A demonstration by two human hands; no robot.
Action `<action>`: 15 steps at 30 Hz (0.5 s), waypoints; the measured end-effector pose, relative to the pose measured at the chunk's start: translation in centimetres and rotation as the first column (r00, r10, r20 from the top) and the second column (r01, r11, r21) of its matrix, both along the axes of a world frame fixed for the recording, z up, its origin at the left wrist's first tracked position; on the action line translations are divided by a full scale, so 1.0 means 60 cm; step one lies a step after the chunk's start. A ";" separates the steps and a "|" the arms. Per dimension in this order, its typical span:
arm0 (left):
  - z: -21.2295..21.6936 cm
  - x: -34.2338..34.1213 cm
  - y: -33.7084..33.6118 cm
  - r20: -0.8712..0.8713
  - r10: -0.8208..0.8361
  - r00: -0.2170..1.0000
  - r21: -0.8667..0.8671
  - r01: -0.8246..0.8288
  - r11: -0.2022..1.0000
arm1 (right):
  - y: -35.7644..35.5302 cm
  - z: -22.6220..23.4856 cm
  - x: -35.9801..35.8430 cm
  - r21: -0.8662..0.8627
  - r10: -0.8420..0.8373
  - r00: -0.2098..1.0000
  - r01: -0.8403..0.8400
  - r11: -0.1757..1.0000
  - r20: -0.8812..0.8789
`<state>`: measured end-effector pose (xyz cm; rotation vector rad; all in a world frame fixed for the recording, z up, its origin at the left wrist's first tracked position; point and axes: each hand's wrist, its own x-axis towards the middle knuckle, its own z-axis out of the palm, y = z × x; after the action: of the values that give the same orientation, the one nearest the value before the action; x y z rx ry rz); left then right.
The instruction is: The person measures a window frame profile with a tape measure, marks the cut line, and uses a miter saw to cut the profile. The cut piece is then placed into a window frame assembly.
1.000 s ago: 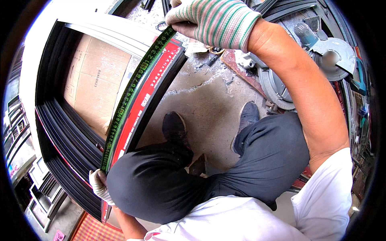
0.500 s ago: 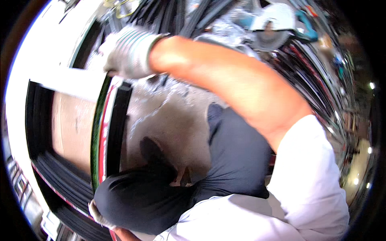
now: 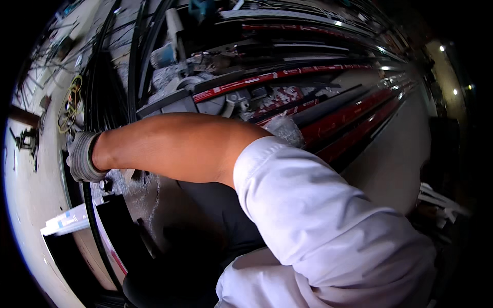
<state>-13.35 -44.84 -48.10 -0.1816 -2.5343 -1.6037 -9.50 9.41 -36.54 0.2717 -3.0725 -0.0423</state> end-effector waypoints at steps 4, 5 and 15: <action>0.133 -0.021 0.052 -0.425 -0.394 0.815 -0.666 0.013 0.746 | 0.045 -0.014 0.027 0.064 -0.088 0.987 0.097 0.993 -0.132; 0.165 -0.013 0.096 -0.447 -0.476 0.757 -0.726 0.004 0.688 | 0.057 -0.022 0.046 0.000 -0.157 0.980 0.158 0.987 -0.121; 0.261 -0.191 0.221 -0.279 -0.648 0.708 -0.851 0.131 0.509 | 0.104 0.048 0.226 -0.343 -0.504 0.863 0.462 0.818 -0.041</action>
<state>-24.82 -31.58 -32.46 -1.2578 -2.5321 -0.1944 4.08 15.64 -33.64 -0.5152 -2.8623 0.4029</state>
